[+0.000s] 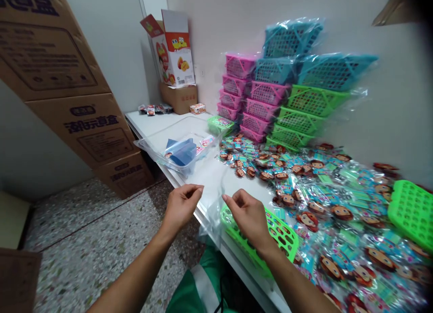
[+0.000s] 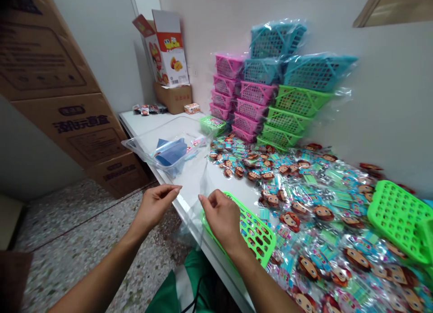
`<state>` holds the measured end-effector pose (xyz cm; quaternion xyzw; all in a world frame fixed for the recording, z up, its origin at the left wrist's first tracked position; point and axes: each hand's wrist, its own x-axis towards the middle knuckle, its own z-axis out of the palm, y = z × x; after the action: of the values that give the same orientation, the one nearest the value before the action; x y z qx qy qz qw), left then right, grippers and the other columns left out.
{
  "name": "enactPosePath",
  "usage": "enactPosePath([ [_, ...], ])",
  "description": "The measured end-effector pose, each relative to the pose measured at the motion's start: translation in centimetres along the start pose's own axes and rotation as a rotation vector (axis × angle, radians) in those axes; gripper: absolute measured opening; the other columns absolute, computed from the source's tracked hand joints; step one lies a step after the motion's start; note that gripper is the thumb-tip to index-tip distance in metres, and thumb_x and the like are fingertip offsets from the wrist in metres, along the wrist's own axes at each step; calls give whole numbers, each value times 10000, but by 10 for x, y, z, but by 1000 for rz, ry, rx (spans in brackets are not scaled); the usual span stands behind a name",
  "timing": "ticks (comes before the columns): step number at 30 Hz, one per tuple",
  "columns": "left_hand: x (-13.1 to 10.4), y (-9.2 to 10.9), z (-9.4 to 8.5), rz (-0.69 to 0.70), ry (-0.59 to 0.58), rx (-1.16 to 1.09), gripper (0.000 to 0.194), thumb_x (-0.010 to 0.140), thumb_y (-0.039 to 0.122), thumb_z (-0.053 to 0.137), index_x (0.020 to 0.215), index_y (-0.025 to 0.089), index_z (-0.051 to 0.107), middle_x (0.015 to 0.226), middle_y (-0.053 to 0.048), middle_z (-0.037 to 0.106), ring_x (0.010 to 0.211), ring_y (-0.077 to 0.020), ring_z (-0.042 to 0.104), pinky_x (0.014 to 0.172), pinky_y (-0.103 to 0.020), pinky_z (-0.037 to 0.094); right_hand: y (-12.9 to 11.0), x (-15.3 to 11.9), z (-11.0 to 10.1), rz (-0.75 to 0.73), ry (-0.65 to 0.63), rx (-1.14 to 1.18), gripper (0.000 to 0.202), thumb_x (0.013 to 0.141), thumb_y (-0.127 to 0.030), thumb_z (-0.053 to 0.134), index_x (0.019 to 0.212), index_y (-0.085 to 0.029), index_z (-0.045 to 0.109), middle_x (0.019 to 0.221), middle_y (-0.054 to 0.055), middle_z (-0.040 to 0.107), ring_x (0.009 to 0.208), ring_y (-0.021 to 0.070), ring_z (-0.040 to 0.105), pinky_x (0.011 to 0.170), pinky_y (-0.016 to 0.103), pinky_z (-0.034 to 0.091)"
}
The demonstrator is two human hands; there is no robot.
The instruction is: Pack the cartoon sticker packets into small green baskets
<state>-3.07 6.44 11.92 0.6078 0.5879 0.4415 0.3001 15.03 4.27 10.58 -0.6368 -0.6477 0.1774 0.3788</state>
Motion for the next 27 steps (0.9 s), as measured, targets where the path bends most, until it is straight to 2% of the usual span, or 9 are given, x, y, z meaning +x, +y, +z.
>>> enactPosePath([
  [3,-11,16,-6,-62,-60,-91,276,750,350,600,923,168,717,868,-55,730,768,-196,641,685,-278,475,-7,-8,-13,-45,16,35,358,861,-501,495,661,-204,493,591,-33,525,544,112,469,533,223,322],
  [5,-22,28,-10,-70,-43,-96,269,762,341,595,944,177,707,845,-39,726,728,-181,635,642,-260,473,-13,-15,-23,-88,44,52,328,882,-461,479,675,-207,499,614,-23,530,559,117,476,550,231,340],
  [7,-32,39,-14,-35,23,-57,224,775,326,590,922,198,699,814,-16,714,695,-163,626,619,-244,469,-17,-22,-32,-125,67,58,302,894,-426,468,681,-215,503,617,-13,530,562,127,479,565,244,354],
  [12,-42,56,-22,187,214,79,116,779,245,592,839,237,691,783,4,645,687,-139,580,620,-232,449,-15,-32,-44,-169,132,37,271,880,-401,490,667,-236,504,598,12,539,556,158,497,581,278,377],
  [14,-39,56,-21,210,277,78,123,782,232,587,849,237,690,780,2,618,675,-133,556,612,-230,435,-11,-32,-41,-170,142,12,261,880,-393,492,672,-236,508,606,17,544,565,163,506,588,282,374],
  [17,-32,46,-12,150,306,51,129,798,238,564,842,218,684,784,0,616,702,-136,560,629,-228,423,-4,-32,-28,-178,124,-39,242,889,-375,483,700,-228,520,647,26,568,613,168,526,605,278,358],
  [23,-21,20,8,-5,187,-9,192,807,260,523,884,188,684,863,-21,656,800,-166,593,700,-244,430,-3,-32,-3,-151,-54,-99,267,924,-371,420,744,-214,540,698,27,587,668,164,540,624,270,330],
  [25,-16,19,4,-11,236,-15,201,815,276,512,898,185,670,886,-23,657,819,-170,588,721,-246,431,-7,-34,3,-176,-88,-115,276,934,-354,398,750,-209,545,699,28,584,681,164,540,639,271,323],
  [27,-10,20,-3,9,360,1,206,830,287,489,916,188,648,869,-15,645,784,-159,575,697,-239,426,-14,-36,8,-224,-122,-98,288,940,-334,381,737,-204,538,702,27,583,693,160,539,648,271,315],
])
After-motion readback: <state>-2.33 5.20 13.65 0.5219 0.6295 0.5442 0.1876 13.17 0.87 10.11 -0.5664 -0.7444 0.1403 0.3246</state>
